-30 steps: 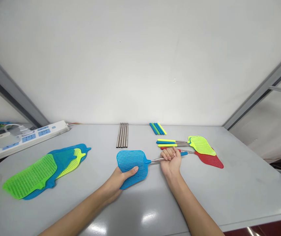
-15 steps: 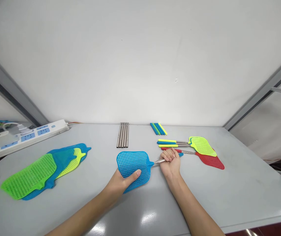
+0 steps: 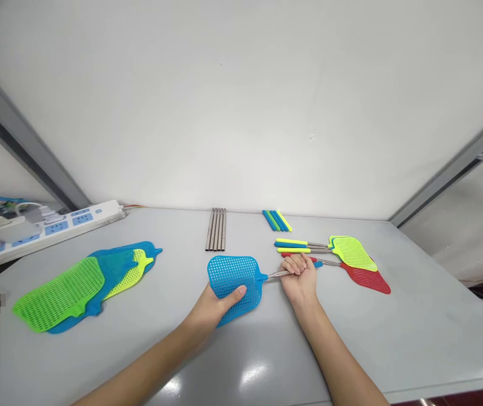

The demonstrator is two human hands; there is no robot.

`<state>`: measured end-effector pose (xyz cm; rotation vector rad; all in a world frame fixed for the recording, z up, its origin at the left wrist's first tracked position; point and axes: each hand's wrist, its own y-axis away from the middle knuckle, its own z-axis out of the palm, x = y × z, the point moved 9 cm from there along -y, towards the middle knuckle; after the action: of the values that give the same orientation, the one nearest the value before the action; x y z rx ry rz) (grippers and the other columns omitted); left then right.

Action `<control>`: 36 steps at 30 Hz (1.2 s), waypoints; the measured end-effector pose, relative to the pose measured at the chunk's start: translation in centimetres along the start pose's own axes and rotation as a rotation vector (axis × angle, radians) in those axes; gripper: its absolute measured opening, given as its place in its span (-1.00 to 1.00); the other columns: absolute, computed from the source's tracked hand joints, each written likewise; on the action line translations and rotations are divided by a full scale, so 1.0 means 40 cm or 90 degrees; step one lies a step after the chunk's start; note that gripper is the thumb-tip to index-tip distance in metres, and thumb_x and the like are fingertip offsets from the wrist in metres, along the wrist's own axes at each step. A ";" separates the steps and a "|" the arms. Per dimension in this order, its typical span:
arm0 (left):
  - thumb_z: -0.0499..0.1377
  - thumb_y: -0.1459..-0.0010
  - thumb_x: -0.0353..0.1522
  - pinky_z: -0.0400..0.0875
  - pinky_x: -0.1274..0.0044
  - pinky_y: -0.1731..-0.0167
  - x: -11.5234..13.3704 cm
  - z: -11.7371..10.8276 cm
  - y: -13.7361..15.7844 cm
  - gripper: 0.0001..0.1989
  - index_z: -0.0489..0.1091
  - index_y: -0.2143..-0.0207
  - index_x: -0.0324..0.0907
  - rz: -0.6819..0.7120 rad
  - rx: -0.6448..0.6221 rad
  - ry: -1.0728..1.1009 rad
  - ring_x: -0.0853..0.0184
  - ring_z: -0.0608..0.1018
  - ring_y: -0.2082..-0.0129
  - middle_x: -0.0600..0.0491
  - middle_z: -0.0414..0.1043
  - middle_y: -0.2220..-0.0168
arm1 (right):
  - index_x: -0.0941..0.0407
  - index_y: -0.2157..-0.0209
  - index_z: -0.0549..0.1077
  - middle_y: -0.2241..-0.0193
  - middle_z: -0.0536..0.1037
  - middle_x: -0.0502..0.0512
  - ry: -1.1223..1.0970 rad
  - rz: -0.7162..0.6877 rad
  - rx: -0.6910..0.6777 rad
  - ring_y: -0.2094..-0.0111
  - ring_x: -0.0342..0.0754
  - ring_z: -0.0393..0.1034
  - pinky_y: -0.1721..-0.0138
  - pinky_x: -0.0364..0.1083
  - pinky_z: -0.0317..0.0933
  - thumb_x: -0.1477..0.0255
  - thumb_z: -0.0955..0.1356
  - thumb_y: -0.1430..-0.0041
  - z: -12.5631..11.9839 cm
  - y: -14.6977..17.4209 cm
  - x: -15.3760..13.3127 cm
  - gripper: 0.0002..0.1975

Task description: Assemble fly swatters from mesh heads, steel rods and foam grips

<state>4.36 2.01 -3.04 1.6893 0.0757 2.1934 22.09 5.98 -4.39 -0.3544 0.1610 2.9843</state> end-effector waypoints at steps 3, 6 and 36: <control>0.25 0.21 -0.30 0.28 0.34 0.15 0.003 0.007 -0.005 -0.59 0.35 0.23 -0.22 -0.003 -0.025 0.005 0.19 0.45 0.23 -0.07 0.42 0.21 | 0.11 0.69 -0.14 0.81 -0.03 -0.18 -0.020 0.017 -0.009 0.78 -0.28 -0.06 0.73 -0.26 0.01 0.63 0.19 0.04 0.012 0.001 -0.004 -0.64; 0.25 0.20 -0.29 0.28 0.36 0.15 0.006 0.016 -0.007 -0.58 0.35 0.22 -0.22 0.006 -0.045 0.017 0.19 0.44 0.20 -0.08 0.41 0.19 | 0.11 0.68 -0.09 0.79 -0.02 -0.18 -0.037 0.026 -0.025 0.76 -0.27 -0.05 0.71 -0.24 0.01 0.63 0.18 0.02 0.028 0.002 -0.013 -0.67; 0.26 0.23 -0.28 0.36 0.38 0.25 -0.026 -0.008 0.004 -0.58 0.36 0.25 -0.23 -0.031 0.053 0.033 0.19 0.47 0.26 -0.09 0.43 0.24 | 0.12 0.64 -0.01 0.77 -0.03 -0.19 0.035 -0.004 -0.014 0.75 -0.30 -0.04 0.72 -0.28 -0.02 0.59 0.22 0.02 0.048 0.010 -0.012 -0.73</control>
<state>4.24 1.56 -4.06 1.6558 0.2220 2.2272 22.07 5.75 -2.40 -0.4395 0.1331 2.9737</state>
